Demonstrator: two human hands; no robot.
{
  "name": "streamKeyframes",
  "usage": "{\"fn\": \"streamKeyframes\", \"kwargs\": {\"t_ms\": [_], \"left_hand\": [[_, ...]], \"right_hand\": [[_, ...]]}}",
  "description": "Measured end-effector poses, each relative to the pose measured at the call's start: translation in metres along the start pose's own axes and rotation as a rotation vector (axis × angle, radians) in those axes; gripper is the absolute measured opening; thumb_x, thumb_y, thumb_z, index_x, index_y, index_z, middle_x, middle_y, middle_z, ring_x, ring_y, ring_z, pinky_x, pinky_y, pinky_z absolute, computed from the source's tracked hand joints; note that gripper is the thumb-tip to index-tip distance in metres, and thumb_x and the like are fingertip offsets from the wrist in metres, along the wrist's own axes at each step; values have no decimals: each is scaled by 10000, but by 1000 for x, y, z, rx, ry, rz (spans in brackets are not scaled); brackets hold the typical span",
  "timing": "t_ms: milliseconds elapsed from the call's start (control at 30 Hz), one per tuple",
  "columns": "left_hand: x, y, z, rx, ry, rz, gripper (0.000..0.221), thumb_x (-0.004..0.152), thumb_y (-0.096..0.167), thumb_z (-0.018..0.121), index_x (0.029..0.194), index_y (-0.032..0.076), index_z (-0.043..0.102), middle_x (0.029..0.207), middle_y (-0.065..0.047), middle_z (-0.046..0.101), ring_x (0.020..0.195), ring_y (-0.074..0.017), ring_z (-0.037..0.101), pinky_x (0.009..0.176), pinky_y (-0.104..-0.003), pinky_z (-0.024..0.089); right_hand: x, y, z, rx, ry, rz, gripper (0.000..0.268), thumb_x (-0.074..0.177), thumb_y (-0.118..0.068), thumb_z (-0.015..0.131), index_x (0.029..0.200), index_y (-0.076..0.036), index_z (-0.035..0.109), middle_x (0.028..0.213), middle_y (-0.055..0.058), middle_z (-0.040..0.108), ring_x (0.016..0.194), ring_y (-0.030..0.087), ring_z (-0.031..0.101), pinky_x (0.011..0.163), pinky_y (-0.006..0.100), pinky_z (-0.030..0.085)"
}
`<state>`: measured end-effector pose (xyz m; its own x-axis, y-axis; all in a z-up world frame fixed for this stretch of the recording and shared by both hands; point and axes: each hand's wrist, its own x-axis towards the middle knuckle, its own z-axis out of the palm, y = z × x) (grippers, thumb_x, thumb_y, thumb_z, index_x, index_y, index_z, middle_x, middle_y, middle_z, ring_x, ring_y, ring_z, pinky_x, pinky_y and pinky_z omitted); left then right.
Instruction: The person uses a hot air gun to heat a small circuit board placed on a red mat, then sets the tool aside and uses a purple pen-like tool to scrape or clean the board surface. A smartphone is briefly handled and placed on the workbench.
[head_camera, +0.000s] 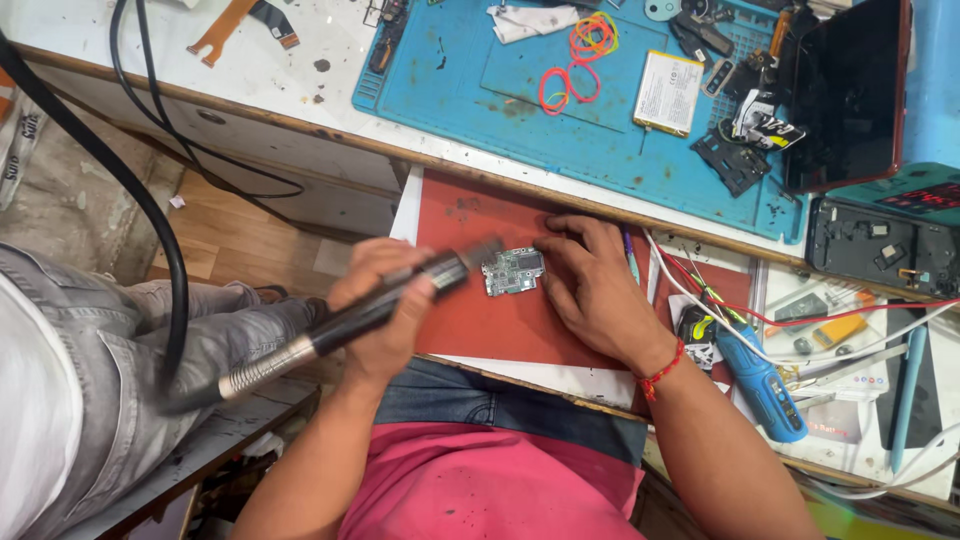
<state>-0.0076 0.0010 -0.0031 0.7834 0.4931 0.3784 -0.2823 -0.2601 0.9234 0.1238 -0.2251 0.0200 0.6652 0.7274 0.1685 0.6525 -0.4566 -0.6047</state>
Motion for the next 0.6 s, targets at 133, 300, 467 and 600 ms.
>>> {"fn": "streamKeyframes", "kwargs": {"t_ms": [133,300,467,600], "left_hand": [[1,-5,1,42,-161,154,247,866,210,753,1045,41,725,1027,-98,763,1095,-294,660,1068,-433,527],[-1,-6,-4,63,-106,109,223,906,236,737,1018,44,721,1045,-92,783,1007,-241,718,1130,-448,512],[-3,-5,-1,15,-78,125,217,920,230,719,1021,38,711,1024,-113,769,1095,-279,677,1086,-439,515],[5,-2,-1,31,-229,209,226,875,260,723,960,50,716,966,-103,769,948,-229,728,1054,-442,526]], "right_hand": [[-1,0,-1,-2,-4,24,356,861,-72,699,1211,-10,674,1348,185,561,1261,392,509,1076,466,427],[0,-1,0,-3,-1,15,353,862,-66,695,1210,-11,673,1348,181,559,1276,388,508,1084,462,428],[-1,-1,-2,9,-6,11,353,865,-60,696,1213,-12,670,1352,182,561,1275,387,514,1078,457,433],[2,-2,-2,6,-1,-6,361,865,-59,695,1221,-10,665,1351,187,558,1261,390,519,1077,460,436]]}}
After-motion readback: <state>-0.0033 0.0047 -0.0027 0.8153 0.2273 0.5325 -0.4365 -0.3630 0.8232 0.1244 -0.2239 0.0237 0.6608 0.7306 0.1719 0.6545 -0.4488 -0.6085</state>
